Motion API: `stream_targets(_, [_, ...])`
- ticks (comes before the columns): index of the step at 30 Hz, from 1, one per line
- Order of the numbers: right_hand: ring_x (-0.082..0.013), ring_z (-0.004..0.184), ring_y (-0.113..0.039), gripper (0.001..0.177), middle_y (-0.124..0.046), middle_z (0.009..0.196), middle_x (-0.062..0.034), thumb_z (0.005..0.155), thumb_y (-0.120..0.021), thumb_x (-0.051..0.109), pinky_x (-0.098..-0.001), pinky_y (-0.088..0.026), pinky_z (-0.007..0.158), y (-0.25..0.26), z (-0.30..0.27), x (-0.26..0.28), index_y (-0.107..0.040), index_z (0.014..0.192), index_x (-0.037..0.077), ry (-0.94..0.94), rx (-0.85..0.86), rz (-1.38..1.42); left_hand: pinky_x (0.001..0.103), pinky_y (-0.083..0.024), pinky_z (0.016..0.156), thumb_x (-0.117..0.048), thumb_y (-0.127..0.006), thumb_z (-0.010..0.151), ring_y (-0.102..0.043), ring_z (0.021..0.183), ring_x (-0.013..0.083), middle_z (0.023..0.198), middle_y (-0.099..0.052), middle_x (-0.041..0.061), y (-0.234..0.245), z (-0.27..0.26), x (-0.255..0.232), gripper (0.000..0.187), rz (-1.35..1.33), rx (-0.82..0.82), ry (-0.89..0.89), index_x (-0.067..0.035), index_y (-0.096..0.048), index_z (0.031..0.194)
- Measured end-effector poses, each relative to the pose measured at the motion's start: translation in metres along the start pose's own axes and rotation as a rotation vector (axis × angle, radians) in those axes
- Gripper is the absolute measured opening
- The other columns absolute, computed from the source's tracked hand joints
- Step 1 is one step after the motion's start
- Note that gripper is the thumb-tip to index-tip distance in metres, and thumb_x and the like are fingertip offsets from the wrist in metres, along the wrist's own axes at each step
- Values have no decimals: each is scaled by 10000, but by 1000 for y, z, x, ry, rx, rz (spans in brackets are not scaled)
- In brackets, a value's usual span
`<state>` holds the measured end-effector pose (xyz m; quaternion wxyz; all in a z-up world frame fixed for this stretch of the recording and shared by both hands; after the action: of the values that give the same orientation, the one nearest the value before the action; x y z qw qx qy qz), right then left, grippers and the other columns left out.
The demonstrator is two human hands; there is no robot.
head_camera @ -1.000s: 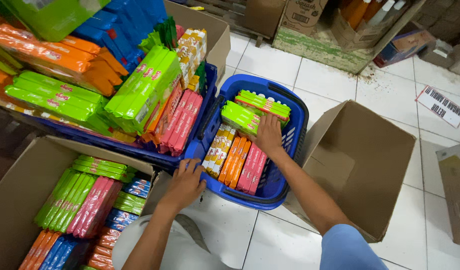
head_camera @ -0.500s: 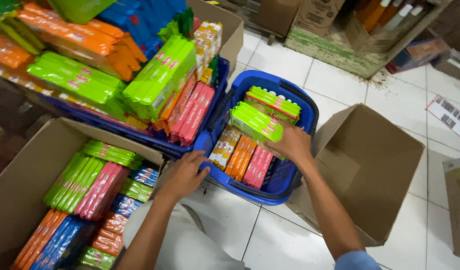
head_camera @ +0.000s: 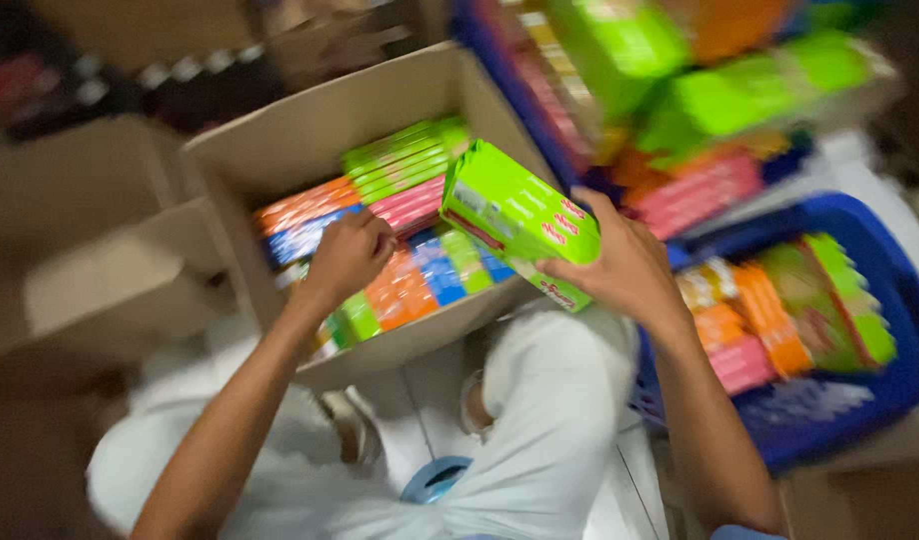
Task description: The person transfers stacks of colorful snack packets from a blue plastic basket into a large cardboard box. They arrange the packets in neat rows inside the box, organizing them by color and type.
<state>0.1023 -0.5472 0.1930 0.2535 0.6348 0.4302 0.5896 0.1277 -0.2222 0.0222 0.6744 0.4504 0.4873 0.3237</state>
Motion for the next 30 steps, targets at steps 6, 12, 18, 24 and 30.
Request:
stream_targets(6, [-434, 1181, -673, 564, -736, 1150, -243, 872, -749, 495, -549, -515, 1000, -161, 98, 71, -617, 1264, 111, 27, 394, -58, 469, -407, 966, -314, -733, 817, -415, 1379, 398, 1447, -493, 172, 25, -96, 127, 339, 414, -47, 304, -84, -691, 1063])
stream_targets(12, [-408, 1300, -601, 1003, -650, 1332, -269, 683, -748, 818, -549, -465, 1094, -346, 181, 33, -460, 1301, 82, -20, 647, -210, 505, -373, 1083, -332, -782, 859, -310, 1466, 423, 1637, -300, 239, 33, -107, 149, 560, 361, 95, 492, -68, -664, 1338])
stream_targets(18, [-487, 1357, -524, 1353, -541, 1402, -377, 620, -805, 816, -563, -419, 1147, -404, 158, 74, -256, 1478, -75, -7, 785, -281, 473, -298, 1087, -300, -782, 798, -203, 1501, 382, 1683, -203, 196, 13, -109, 164, 498, 412, 64, 483, -106, -697, 1249])
stream_targets(24, [-463, 1238, -624, 1290, -623, 1266, -352, 729, -851, 672, -541, -508, 1060, -434, 137, 74, -162, 1517, -82, -64, 757, -185, 495, -288, 1085, -259, -747, 872, -110, 1523, 420, 1693, -118, 205, 15, -109, 156, 429, 351, 165, 526, -89, -665, 1257])
stream_targets(30, [-488, 1280, -587, 1191, -580, 1321, -374, 771, -803, 674, -536, -509, 1039, -451, 121, 67, -268, 1497, -104, -179, 771, -56, 507, -295, 1075, -298, -713, 909, -115, 1524, 421, 1699, -112, 198, 1, -108, 162, 400, 421, 178, 517, -116, -660, 1261])
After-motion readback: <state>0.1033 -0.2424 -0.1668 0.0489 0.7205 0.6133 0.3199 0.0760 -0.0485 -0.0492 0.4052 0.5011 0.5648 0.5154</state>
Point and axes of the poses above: each hand's wrist, its own z-axis towards the middle knuckle, its own y-axis out of the back of the hand, x = y × z, the point moved 8 cm from there along z, towards the middle knuckle
